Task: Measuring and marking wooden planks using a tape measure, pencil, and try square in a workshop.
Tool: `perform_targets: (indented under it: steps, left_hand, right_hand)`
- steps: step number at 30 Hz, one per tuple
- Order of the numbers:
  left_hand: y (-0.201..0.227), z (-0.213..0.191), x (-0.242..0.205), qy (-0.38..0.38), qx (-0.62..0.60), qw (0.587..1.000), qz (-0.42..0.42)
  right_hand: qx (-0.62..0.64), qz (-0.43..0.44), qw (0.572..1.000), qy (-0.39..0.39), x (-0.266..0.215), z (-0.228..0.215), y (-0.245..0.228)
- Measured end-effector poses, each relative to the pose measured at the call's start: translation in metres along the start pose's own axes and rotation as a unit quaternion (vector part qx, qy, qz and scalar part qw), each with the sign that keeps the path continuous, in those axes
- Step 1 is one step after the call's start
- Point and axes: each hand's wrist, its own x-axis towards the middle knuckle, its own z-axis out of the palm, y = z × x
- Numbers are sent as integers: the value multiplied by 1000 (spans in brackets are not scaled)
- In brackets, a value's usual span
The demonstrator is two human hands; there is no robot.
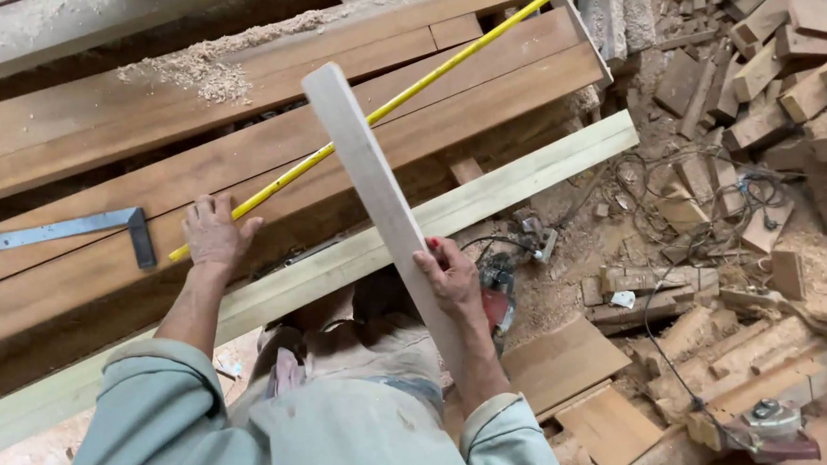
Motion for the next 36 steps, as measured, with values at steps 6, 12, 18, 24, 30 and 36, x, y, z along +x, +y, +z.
perform_targets:
  steps: [6, 12, 18, 24, 30, 36]
  left_hand:
    - [-14, 26, 6, 4, 102, 995, -15]
    - [-1, 7, 2, 17, 52, 998, -24]
    - [-2, -16, -7, -28, 4, 1000, 3]
    - [-34, -13, -11, -45, 53, 993, 99]
    - [-57, 24, -27, 12, 89, 979, 184]
    - [-66, 3, -42, -1, 67, 985, 160]
  right_hand:
    - [181, 119, 973, 78, 98, -41, 55]
    - [282, 113, 931, 203, 143, -39, -20]
    - [321, 90, 909, 249, 187, -19, 14]
    - [360, 108, 888, 264, 193, 18, -46]
    - [356, 151, 881, 273, 250, 55, 32]
    - [217, 221, 919, 244, 273, 72, 64]
